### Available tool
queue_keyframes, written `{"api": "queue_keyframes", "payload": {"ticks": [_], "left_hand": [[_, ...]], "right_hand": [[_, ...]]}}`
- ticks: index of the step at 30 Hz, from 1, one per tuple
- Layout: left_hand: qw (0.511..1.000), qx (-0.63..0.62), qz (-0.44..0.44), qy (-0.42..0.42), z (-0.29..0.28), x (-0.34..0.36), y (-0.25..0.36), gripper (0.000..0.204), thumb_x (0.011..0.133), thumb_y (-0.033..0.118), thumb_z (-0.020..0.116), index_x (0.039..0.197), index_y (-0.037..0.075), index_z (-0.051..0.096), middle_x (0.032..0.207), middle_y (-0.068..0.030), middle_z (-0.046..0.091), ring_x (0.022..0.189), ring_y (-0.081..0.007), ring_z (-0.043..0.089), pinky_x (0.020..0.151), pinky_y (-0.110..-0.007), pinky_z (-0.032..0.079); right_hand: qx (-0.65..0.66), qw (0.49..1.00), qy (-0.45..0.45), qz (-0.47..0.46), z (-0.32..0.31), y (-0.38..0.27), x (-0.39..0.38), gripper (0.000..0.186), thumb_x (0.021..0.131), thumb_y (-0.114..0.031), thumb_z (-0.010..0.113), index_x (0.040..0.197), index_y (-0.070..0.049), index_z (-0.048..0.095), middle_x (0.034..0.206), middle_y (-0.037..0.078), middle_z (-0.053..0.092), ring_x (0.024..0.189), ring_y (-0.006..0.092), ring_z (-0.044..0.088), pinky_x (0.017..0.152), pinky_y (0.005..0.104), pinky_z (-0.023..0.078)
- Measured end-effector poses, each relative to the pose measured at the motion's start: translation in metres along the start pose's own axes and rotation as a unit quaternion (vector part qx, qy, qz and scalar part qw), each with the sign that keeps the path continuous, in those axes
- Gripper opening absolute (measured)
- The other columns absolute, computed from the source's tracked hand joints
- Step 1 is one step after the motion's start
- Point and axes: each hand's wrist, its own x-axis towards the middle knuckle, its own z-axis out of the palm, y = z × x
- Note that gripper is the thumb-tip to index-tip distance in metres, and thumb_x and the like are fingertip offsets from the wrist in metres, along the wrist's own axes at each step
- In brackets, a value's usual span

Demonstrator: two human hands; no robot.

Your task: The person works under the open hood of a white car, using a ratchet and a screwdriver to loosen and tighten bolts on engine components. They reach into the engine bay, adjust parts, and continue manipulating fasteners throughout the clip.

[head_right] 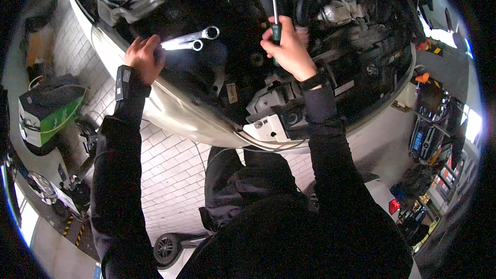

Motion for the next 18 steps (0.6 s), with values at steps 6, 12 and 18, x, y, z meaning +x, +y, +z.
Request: {"api": "queue_keyframes", "payload": {"ticks": [6, 12, 18], "left_hand": [[1.0, 0.013, -0.013, -0.013, -0.006, 0.004, 0.008, 0.021, 0.085, 0.026, 0.077, 0.082, 0.011, 0.063, 0.072, -0.004, 0.069, 0.073, -0.0279, 0.062, 0.069, -0.04, 0.054], [1.0, -0.003, -0.017, -0.014, 0.005, 0.002, 0.002, 0.018, 0.085, 0.027, 0.077, 0.085, 0.013, 0.066, 0.075, -0.0041, 0.071, 0.076, -0.0279, 0.065, 0.074, -0.041, 0.055], [0.997, -0.001, -0.043, -0.063, 0.004, -0.003, 0.0, 0.023, 0.083, 0.019, 0.077, 0.104, 0.013, 0.07, 0.088, -0.0073, 0.073, 0.084, -0.0297, 0.065, 0.081, -0.044, 0.055]], "right_hand": [[-0.125, 0.99, -0.069, 0.013, 0.0, 0.004, 0.038, 0.062, 0.085, -0.005, 0.074, 0.14, -0.006, 0.045, 0.123, 0.014, 0.064, 0.083, 0.0189, 0.068, 0.071, 0.0329, 0.056], [-0.327, 0.939, 0.054, -0.091, 0.01, 0.02, 0.092, 0.035, 0.082, -0.021, 0.082, 0.107, -0.005, 0.063, 0.101, 0.022, 0.072, 0.091, 0.0411, 0.07, 0.075, 0.0462, 0.056], [-0.375, 0.878, 0.183, -0.234, 0.025, 0.016, 0.117, 0.029, 0.083, -0.018, 0.081, 0.105, -0.008, 0.064, 0.089, 0.022, 0.068, 0.085, 0.0456, 0.068, 0.07, 0.0514, 0.056]]}}
